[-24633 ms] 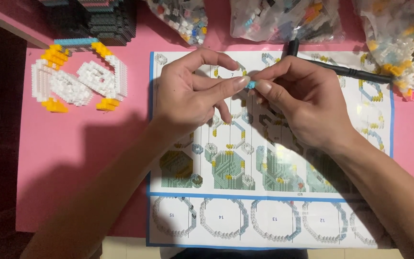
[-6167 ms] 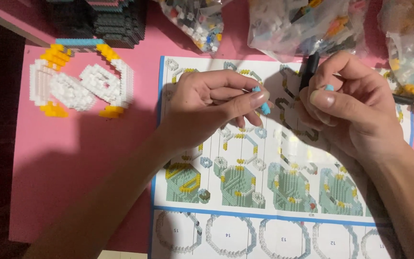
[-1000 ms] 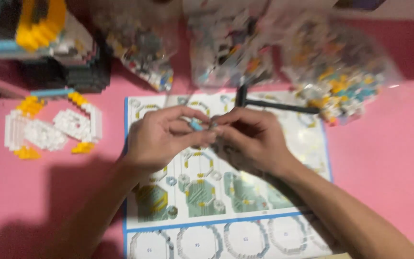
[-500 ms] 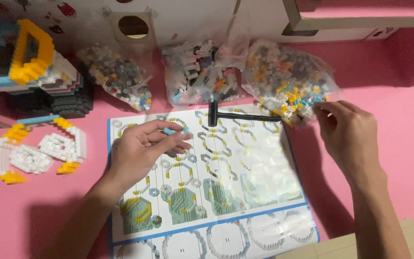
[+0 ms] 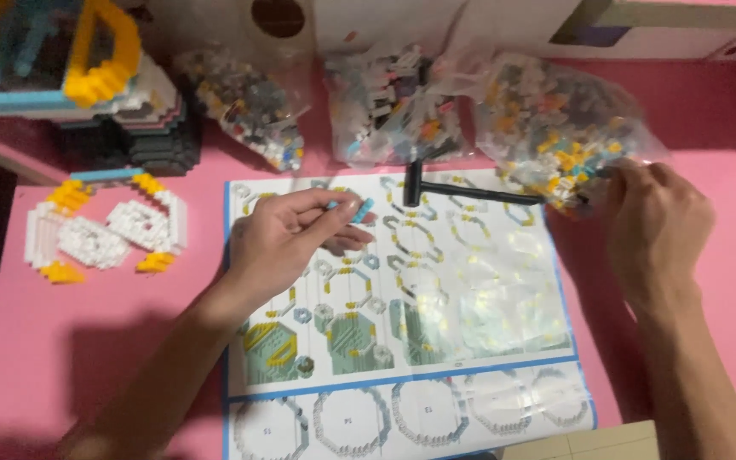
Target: Assembling a set of small interlocking toy blocks by following a printed instruction manual on a desk.
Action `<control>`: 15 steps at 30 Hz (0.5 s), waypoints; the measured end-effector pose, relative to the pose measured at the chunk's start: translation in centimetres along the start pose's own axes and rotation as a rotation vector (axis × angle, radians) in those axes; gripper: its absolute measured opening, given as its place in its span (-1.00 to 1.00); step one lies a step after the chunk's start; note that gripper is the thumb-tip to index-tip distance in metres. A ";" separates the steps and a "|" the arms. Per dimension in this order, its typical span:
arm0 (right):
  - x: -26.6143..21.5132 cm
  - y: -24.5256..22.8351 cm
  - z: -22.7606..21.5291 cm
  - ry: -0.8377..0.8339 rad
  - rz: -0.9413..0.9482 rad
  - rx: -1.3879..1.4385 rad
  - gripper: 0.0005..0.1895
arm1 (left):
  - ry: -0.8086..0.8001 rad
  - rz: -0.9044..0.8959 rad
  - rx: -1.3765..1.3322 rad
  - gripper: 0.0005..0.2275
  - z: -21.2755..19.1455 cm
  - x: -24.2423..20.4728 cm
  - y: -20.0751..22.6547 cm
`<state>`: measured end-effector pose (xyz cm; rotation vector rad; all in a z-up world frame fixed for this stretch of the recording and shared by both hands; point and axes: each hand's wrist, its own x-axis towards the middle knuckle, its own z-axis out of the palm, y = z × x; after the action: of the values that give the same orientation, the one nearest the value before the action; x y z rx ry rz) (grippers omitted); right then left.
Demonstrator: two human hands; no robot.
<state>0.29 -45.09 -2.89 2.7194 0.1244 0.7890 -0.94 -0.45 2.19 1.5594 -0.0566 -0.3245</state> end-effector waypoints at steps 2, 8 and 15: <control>-0.3 0.7 1.1 -0.072 0.052 -0.254 -0.69 | 0.017 -0.052 0.009 -0.72 0.1 0.0 0.1; 0.9 1.3 2.4 -0.095 0.061 -0.194 -0.76 | 0.016 -0.043 0.134 -0.71 -0.3 -0.3 0.7; -0.9 -1.1 -1.6 -0.035 0.074 0.505 -0.96 | 0.005 -0.052 0.114 -0.70 -0.4 -0.3 0.6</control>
<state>-1.30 -43.72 -2.38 3.2265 0.2469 0.8202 -1.00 0.00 2.81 1.6762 -0.0314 -0.3636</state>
